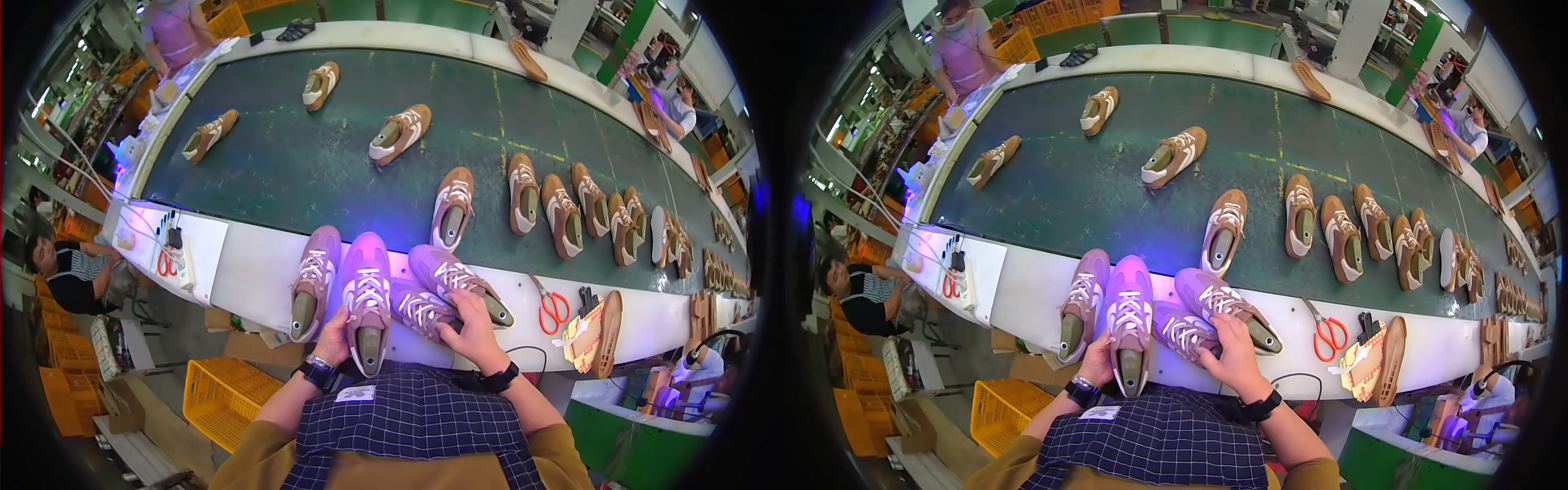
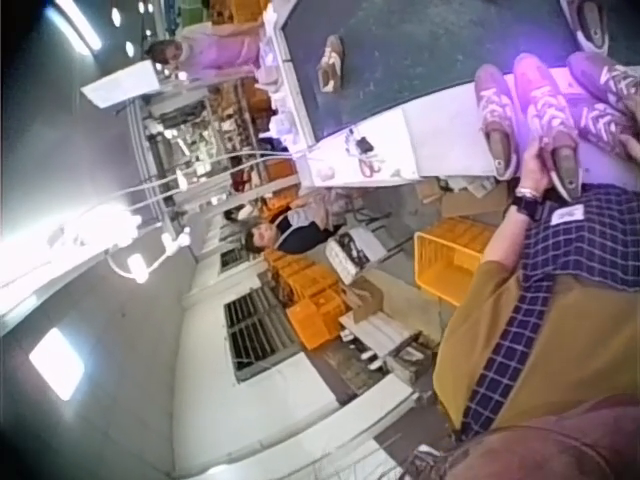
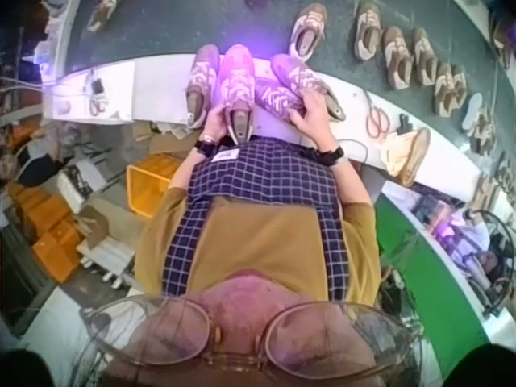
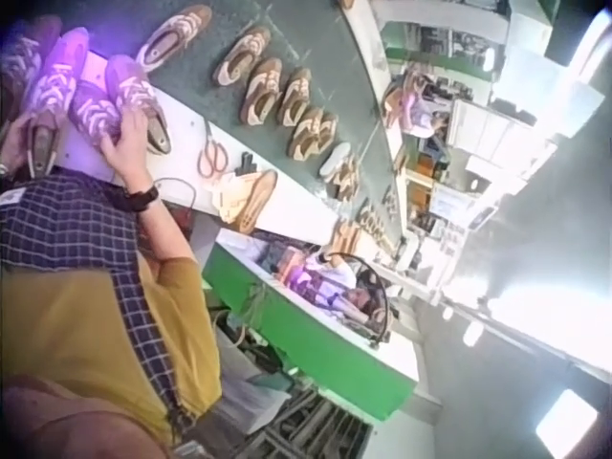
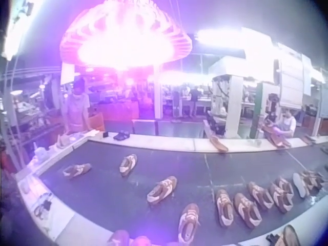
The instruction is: Inspecting and arranging shoes on a conveyor belt in a factory setting.
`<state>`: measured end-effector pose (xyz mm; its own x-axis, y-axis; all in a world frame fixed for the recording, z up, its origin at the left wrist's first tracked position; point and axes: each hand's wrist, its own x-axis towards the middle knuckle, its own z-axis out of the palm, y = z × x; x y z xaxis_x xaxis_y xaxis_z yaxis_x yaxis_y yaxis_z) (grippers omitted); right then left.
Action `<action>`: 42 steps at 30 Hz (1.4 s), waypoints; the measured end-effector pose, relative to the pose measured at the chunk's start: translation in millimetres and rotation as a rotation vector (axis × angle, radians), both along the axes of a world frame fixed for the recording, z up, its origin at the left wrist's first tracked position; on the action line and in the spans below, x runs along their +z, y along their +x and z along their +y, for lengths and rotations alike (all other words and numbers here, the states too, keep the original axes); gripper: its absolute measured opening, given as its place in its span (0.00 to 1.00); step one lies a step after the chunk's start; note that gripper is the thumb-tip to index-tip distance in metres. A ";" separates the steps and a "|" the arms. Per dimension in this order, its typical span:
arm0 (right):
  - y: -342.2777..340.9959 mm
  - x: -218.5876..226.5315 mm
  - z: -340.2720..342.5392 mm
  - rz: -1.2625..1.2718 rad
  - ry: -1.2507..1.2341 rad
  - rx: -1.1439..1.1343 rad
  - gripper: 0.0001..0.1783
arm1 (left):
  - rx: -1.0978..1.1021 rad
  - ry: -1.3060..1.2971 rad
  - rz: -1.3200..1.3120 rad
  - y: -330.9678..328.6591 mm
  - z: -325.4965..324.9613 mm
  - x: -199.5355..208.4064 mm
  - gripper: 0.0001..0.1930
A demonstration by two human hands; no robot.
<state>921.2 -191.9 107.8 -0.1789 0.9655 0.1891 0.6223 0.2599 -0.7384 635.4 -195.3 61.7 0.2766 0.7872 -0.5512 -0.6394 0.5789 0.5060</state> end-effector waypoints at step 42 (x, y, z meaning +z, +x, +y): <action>7.5 40.7 -7.1 0.944 -0.351 -0.269 0.40 | -0.132 0.151 -0.157 50.2 41.4 43.8 0.25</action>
